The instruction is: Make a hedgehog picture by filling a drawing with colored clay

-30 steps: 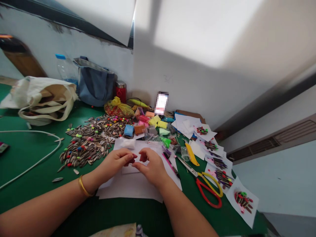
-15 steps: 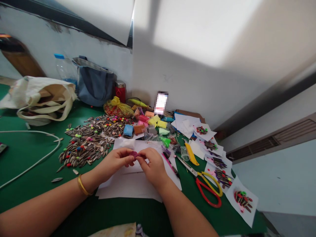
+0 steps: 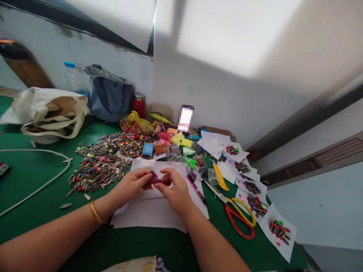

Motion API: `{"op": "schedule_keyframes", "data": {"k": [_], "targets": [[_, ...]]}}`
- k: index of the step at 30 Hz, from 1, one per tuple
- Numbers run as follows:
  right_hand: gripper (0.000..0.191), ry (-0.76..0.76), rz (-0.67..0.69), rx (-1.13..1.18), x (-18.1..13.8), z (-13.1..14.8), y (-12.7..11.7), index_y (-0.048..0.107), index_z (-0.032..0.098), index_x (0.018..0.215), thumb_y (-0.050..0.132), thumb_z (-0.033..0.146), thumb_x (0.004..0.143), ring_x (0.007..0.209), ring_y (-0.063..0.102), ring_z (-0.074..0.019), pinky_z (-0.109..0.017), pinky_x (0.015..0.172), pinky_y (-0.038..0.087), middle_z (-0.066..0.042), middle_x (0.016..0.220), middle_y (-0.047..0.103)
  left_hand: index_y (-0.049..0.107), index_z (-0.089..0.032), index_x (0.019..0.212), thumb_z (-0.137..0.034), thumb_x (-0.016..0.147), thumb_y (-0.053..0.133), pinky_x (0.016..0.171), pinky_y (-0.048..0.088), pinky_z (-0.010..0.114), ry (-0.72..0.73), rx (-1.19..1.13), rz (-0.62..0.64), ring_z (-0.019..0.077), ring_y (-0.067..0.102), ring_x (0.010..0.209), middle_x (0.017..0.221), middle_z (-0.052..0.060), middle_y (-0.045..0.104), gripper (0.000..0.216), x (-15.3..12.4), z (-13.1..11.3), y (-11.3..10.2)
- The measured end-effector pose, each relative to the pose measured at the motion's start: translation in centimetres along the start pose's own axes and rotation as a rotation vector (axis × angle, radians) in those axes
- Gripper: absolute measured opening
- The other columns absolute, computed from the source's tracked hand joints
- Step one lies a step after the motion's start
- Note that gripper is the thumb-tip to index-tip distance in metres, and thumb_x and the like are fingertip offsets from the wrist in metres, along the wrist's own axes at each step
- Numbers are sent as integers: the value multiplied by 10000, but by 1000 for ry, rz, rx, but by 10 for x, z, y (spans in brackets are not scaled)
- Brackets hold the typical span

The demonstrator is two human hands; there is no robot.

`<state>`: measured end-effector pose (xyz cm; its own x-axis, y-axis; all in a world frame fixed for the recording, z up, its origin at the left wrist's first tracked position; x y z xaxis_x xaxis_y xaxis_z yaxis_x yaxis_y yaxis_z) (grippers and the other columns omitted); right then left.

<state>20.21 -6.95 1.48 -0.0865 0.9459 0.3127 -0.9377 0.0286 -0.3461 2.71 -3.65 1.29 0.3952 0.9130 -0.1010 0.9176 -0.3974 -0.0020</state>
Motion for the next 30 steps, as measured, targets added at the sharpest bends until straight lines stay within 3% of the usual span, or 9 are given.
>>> {"op": "schedule_keyframes", "data": {"k": [5, 8, 11, 14, 17, 21, 24, 30], "targets": [[350, 44, 73, -161, -1, -2, 2, 643, 214, 1106, 763, 266, 781, 588, 508, -125, -252, 592, 420, 75, 617, 471, 671, -141, 733, -573, 875, 514, 625, 465, 269, -12, 22, 192, 158, 587, 640, 656, 43, 645, 482, -6, 5, 8], [397, -20, 119, -264, -2, 1, 4, 648, 221, 1139, 782, 256, 767, 655, 544, -144, -272, 642, 436, 44, 696, 548, 702, -134, 812, -552, 839, 587, 655, 479, 276, -4, 14, 247, 169, 606, 682, 723, 56, 680, 435, -7, 6, 9], [473, -160, 188, -297, -3, 6, 6, 618, 252, 1218, 785, 259, 776, 772, 582, -173, -308, 734, 464, -3, 865, 626, 725, -147, 926, -460, 787, 677, 666, 479, 272, 1, 45, 173, 179, 627, 741, 850, 67, 719, 345, -4, 6, 5], [498, -226, 135, -317, -2, 9, 3, 589, 260, 1268, 772, 296, 806, 812, 575, -193, -340, 769, 472, -20, 888, 613, 709, -143, 841, -456, 828, 629, 617, 460, 265, -1, 33, 56, 154, 586, 660, 763, 45, 678, 323, -2, 3, 1], [518, -245, 99, -317, -1, 9, 1, 591, 258, 1280, 779, 361, 808, 883, 583, -217, -370, 814, 477, -50, 960, 622, 671, -142, 777, -467, 834, 622, 591, 443, 255, 2, -52, 50, 134, 539, 618, 688, 18, 613, 334, -3, -1, 3], [296, -272, 120, -265, -2, 11, 2, 655, 252, 1173, 698, 319, 887, 913, 602, -213, -367, 836, 472, -51, 947, 667, 692, -145, 823, -483, 824, 630, 584, 438, 247, -6, -23, 104, 133, 539, 618, 689, 17, 619, 344, -6, 0, 6], [144, -263, 86, -247, -2, 12, 1, 681, 229, 1056, 637, 272, 926, 859, 606, -196, -348, 804, 470, -42, 887, 672, 683, -147, 834, -493, 829, 620, 602, 457, 260, 7, 31, 51, 146, 562, 635, 690, 19, 623, 352, -5, 4, 5], [115, -216, 81, -241, 1, 12, -3, 702, 216, 1007, 654, 252, 909, 862, 612, -195, -332, 789, 477, -44, 872, 681, 660, -158, 830, -479, 843, 605, 640, 476, 272, 30, 72, -56, 155, 581, 658, 698, 12, 621, 326, -1, 4, -2]]}}
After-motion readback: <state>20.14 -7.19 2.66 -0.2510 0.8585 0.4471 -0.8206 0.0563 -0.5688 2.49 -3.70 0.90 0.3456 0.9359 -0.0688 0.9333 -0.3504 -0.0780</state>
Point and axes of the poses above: each hand's wrist, its own x-axis towards the middle knuckle, its own y-axis out of the palm, z = x × y, the point moved 2 cm from there along x, towards the middle knuckle
